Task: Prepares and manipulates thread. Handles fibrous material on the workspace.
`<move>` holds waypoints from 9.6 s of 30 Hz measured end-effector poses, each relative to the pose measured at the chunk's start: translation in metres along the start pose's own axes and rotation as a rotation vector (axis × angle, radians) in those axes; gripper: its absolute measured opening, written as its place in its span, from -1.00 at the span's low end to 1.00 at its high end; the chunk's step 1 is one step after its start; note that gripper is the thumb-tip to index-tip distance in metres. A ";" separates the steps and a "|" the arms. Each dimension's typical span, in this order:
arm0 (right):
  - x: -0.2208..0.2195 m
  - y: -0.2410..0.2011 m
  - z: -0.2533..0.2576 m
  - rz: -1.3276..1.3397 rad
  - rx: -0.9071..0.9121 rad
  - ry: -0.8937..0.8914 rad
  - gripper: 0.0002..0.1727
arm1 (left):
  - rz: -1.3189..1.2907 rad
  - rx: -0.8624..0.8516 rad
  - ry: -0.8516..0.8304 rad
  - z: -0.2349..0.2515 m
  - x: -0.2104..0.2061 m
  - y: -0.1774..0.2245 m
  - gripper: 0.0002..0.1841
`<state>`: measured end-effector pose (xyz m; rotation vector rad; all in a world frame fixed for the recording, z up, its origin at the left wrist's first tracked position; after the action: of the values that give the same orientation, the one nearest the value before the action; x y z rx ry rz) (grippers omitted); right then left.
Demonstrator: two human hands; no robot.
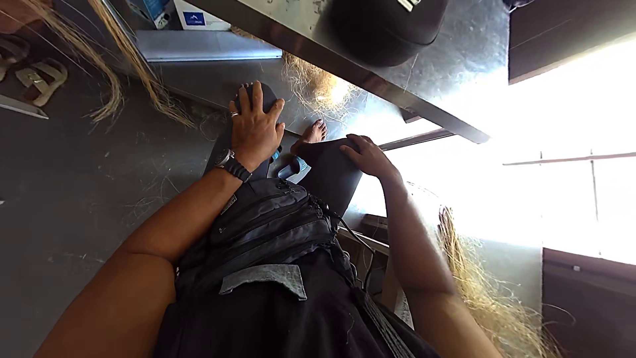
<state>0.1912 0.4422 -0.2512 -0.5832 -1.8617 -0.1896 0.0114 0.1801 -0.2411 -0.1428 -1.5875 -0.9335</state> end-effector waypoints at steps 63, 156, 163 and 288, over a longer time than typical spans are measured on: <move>-0.007 0.126 -0.398 0.234 -0.827 0.048 -0.87 | 0.144 -0.235 0.056 0.000 -0.016 0.031 -0.45; -0.001 0.125 -0.299 0.406 -0.538 0.465 -0.47 | -0.267 -0.908 -0.834 -0.063 -0.062 0.321 -0.65; 0.005 0.124 -0.304 0.531 -0.505 0.497 -0.57 | -0.367 -0.946 -0.839 -0.071 -0.070 0.323 -0.83; 0.009 0.177 -0.466 0.177 -0.996 0.670 -0.78 | -1.706 -0.506 -0.892 0.036 0.081 0.245 -0.47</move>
<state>0.6647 0.4108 -0.0979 -1.1698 -0.9622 -1.0829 0.1020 0.3334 -0.0506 0.6655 -2.0726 -2.8815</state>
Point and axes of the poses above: each hand's wrist, its own z-axis towards the middle knuckle, its own x-axis out of the back of the hand, y = z × x, the point moved 7 cm from there along z, towards the middle knuckle, and after that the axes turned 10 degrees about -z, right-handed, at the moved point
